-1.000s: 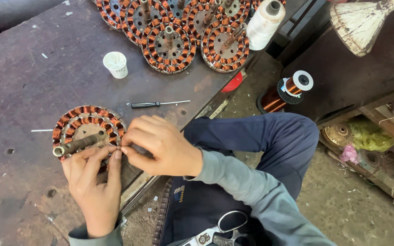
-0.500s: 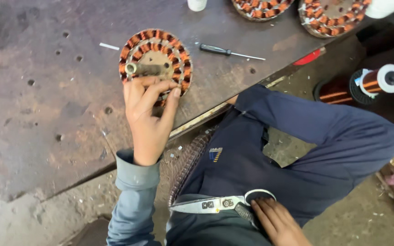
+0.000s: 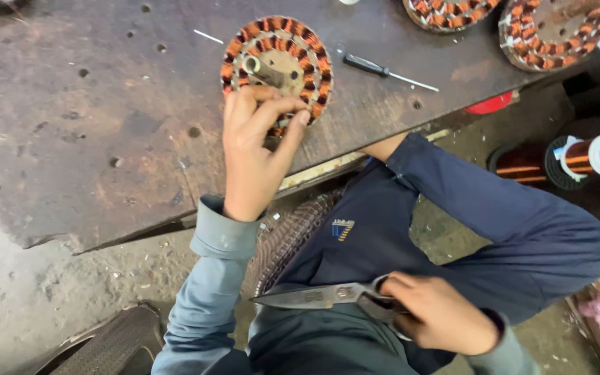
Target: The person works on a circular stator with copper windings, using shears to trim wire ends and a screwdriver to adjust connections. The person also handles small white insulating pieces and places them near the stator.
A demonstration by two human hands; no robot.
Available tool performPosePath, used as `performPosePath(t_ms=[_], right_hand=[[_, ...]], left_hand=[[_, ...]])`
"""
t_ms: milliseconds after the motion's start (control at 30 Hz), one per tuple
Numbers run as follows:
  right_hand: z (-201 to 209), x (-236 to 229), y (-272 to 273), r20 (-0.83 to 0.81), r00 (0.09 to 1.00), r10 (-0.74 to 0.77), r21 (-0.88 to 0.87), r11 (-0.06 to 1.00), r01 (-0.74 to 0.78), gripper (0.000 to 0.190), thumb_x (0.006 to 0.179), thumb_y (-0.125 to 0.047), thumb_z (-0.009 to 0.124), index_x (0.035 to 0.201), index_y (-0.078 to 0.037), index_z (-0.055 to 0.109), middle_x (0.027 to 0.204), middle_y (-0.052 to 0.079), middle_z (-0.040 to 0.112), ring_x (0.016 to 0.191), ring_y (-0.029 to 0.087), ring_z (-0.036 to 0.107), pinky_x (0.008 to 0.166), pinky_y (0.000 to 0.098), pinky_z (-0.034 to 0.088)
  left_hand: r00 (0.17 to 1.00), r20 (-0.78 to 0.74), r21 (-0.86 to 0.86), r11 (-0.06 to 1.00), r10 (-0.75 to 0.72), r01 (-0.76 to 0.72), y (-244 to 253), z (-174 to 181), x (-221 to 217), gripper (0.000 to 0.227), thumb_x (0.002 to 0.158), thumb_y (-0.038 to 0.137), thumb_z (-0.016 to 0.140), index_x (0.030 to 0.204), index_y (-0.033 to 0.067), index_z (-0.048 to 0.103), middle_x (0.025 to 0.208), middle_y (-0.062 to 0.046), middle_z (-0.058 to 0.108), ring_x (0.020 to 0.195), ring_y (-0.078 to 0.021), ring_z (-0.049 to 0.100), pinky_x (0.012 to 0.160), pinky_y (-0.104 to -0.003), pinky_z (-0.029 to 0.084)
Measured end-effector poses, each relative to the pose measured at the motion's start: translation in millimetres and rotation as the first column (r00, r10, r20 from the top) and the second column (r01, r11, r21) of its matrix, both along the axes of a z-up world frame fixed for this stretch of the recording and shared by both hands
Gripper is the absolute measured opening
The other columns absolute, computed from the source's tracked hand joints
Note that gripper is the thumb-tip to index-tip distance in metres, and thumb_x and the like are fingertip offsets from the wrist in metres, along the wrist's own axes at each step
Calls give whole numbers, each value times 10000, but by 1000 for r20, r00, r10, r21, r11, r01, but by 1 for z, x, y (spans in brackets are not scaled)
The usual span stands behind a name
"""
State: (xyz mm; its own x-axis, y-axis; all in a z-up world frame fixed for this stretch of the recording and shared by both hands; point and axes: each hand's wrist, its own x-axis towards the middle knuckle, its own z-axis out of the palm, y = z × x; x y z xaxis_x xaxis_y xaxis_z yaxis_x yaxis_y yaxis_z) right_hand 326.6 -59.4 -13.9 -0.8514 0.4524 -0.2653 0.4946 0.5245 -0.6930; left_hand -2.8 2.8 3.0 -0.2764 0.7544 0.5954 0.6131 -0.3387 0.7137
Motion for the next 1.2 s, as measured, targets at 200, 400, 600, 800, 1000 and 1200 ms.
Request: performPosePath(t_ms=[200,400,600,800,1000,1200], right_hand=[[2,-8,12,-272,885,-379,127,897,424,643,494,-355,989,784,-45,506,688,97,485,570,270,466,509,345,425],[-37,-37,22,-243,725,-644,-25,752,659,614,554,-280,989,760,-37,464,625,42,415,562,149,379,495,324,351],[-31,-60,22,-362,623,-693,124,627,769,544,611,-268,965,767,-15,509,687,36,399,582,141,369,500,299,333],[-20,-67,30,-399,643,-654,239,602,762,523,597,-260,965,778,6,552,690,61,445,553,169,406,486,321,347],[-15,-70,32,-400,669,-626,268,618,739,509,617,-236,969,753,3,541,672,78,456,550,191,429,492,337,362],[-9,-73,32,-432,695,-574,329,617,714,508,645,-238,955,734,0,514,660,99,444,544,236,420,508,359,371]], left_hand=[[999,40,-1,1000,2,-2,2,1,2,135,938,92,800,1051,74,729,1071,-90,609,1070,-273,577,943,-377,476],[999,40,-2,1000,-2,2,2,1,1,138,926,90,803,1045,73,734,1054,-88,617,1057,-274,584,934,-379,474],[999,50,-9,1000,1,0,2,-1,0,148,918,80,813,1045,74,738,1045,-91,620,1048,-273,586,916,-374,481],[999,44,10,1000,-1,0,4,-2,0,161,910,70,818,1049,76,738,1056,-92,629,1070,-277,595,932,-378,488],[999,51,-1,1000,0,0,3,-3,-1,159,910,67,818,1050,76,743,1055,-95,635,1070,-275,598,928,-377,493],[998,71,-13,1000,-3,4,3,-3,0,150,917,80,819,1049,72,750,1045,-94,635,1050,-266,599,904,-369,494]])
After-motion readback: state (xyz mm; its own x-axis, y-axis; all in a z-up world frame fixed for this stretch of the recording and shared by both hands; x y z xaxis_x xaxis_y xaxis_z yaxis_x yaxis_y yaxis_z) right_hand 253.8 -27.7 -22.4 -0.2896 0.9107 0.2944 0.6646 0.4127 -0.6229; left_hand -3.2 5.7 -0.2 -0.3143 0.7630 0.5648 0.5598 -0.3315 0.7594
